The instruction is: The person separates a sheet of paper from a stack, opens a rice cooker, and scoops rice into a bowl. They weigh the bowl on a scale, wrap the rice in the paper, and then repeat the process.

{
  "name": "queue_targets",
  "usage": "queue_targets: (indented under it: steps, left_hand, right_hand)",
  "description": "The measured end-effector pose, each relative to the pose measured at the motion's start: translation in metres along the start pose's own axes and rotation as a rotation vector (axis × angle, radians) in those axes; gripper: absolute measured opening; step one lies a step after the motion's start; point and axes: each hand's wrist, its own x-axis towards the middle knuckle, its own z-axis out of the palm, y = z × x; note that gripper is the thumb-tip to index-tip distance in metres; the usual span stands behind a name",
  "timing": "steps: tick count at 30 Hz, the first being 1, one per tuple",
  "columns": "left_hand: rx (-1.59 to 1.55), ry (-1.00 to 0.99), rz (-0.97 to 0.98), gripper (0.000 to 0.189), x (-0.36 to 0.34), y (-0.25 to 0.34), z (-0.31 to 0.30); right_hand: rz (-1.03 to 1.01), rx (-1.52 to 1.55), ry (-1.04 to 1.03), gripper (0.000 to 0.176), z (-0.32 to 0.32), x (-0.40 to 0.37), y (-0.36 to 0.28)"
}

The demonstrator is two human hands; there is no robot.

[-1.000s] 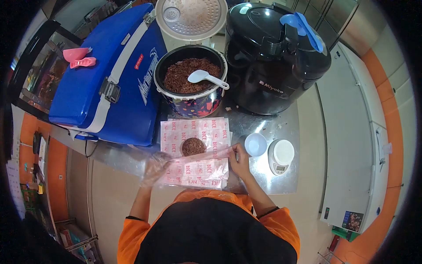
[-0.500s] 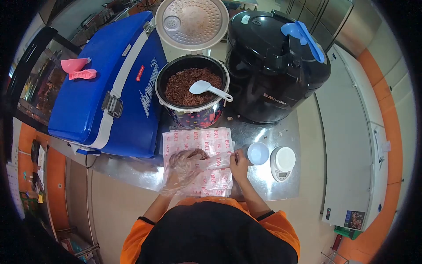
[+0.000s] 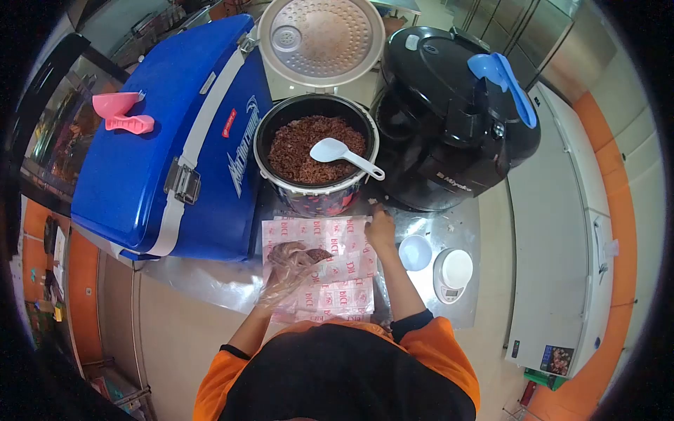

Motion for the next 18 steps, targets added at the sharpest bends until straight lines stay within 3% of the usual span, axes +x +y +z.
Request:
queue_targets:
  steps: [2, 5, 6, 9, 14, 18]
  left_hand:
    - [-0.023, -0.017, 0.006, 0.027, -0.004, -0.008, 0.006]
    - [0.074, -0.008, -0.103, 0.034, 0.001, 0.001, 0.0]
    - [0.091, 0.013, -0.106, 0.037, 0.003, 0.005, -0.001]
    - [0.162, 0.047, -0.086, 0.047, 0.01, 0.015, -0.005]
    - [0.26, -0.061, 0.024, 0.046, 0.022, 0.014, -0.009]
    - [0.312, -0.224, -0.044, 0.043, 0.015, 0.002, 0.001]
  right_hand:
    - [0.033, 0.131, -0.053, 0.03, -0.017, -0.006, -0.007]
    - [-0.297, 0.28, -0.068, 0.016, -0.054, -0.032, -0.027]
    - [-0.312, 0.316, -0.089, 0.012, -0.072, -0.045, -0.04]
    - [-0.574, 0.306, -0.199, 0.017, -0.095, -0.064, -0.027]
    - [-0.617, 0.369, -0.243, 0.013, -0.1, -0.08, -0.001]
    - [-0.595, 0.392, -0.2, 0.013, -0.095, -0.086, 0.001]
